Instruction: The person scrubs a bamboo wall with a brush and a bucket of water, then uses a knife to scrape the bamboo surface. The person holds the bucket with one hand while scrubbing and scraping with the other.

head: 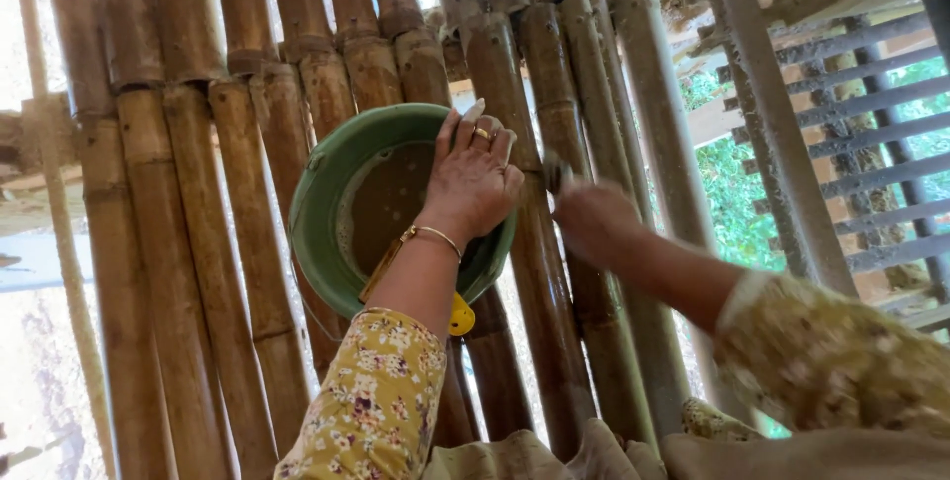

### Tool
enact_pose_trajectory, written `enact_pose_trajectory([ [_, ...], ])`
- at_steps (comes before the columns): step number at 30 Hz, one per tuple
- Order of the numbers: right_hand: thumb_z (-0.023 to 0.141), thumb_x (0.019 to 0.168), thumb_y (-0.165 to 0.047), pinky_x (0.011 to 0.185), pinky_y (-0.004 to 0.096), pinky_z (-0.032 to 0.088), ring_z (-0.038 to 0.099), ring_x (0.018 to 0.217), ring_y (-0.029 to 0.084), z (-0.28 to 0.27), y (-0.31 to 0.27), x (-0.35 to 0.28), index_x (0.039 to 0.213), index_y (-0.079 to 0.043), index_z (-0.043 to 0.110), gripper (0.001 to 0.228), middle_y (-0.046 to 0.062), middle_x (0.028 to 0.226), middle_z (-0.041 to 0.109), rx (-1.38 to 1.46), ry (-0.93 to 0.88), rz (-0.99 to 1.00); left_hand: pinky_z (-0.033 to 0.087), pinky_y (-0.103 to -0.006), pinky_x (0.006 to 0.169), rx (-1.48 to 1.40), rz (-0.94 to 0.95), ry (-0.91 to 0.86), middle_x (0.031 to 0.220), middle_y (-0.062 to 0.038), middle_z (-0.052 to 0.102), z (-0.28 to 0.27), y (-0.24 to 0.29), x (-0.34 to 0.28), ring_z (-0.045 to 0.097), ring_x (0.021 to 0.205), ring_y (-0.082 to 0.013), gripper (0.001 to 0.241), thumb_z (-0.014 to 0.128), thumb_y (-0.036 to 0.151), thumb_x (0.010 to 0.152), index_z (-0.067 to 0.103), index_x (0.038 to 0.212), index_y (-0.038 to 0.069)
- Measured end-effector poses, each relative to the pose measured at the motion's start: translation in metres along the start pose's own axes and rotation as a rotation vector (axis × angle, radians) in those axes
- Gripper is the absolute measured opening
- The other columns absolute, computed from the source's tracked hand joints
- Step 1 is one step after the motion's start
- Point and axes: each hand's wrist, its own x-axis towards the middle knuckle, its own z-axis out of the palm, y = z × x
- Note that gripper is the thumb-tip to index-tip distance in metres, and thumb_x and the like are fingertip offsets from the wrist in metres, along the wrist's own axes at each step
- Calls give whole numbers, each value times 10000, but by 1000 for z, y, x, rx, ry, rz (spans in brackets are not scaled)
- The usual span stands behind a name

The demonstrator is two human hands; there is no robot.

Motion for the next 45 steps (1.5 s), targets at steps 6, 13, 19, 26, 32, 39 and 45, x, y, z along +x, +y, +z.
enact_pose_trajectory([
  [6, 521, 803, 29, 418, 375, 524, 646, 567, 228, -49, -63, -104, 859, -33, 634, 141, 96, 749, 619, 63, -612, -75, -11, -465, 1138, -61, 58, -38, 1354, -105, 423, -5, -3, 3, 159, 1397, -266, 498, 290, 339, 871, 471, 1265, 94],
  [13, 530, 761, -187, 342, 390, 435, 626, 489, 231, -73, -26, -66, 596, -205, 579, 173, 15, 580, 604, -234, -230, -23, 40, -449, 1152, 14, 4, -36, 1339, -85, 404, -5, 2, 1, 151, 1391, -246, 433, 304, 365, 827, 468, 1181, 175],
  [19, 486, 823, -226, 493, 459, 524, 681, 624, 312, -120, -28, -55, 683, -132, 665, 246, 100, 634, 655, 92, -438, 284, 31, -443, 1153, 10, -1, -85, 1332, -83, 392, -4, 1, 2, 130, 1394, -249, 411, 296, 362, 828, 459, 1159, 181],
  [26, 561, 795, -181, 473, 411, 439, 578, 549, 247, -22, 35, -22, 620, -148, 566, 178, 31, 540, 507, -51, -49, 306, 41, -440, 1156, 3, 1, -80, 1316, -86, 388, -7, 2, -2, 138, 1393, -249, 391, 299, 347, 818, 454, 1130, 170],
  [32, 366, 827, -132, 433, 452, 356, 479, 551, 301, -15, 20, -111, 749, -127, 563, 212, 105, 653, 457, -218, 243, -141, 26, -447, 1152, -2, 2, -70, 1325, -82, 383, -4, 1, 3, 119, 1402, -251, 407, 300, 361, 820, 441, 1155, 177],
  [39, 467, 889, -313, 718, 553, 530, 686, 903, 374, -74, 48, -38, 1022, -267, 687, 261, 140, 862, 706, 252, -594, 638, 54, -459, 1144, 13, 16, -65, 1334, -111, 415, -6, -4, -1, 169, 1392, -274, 408, 295, 349, 833, 455, 1161, 167],
  [45, 440, 836, -372, 679, 529, 445, 655, 832, 413, 12, 43, -138, 806, -41, 693, 416, 215, 716, 679, 609, -771, 402, 28, -452, 1152, 6, 16, -73, 1304, -85, 394, 3, -2, 4, 162, 1378, -269, 389, 303, 375, 820, 430, 1139, 192],
])
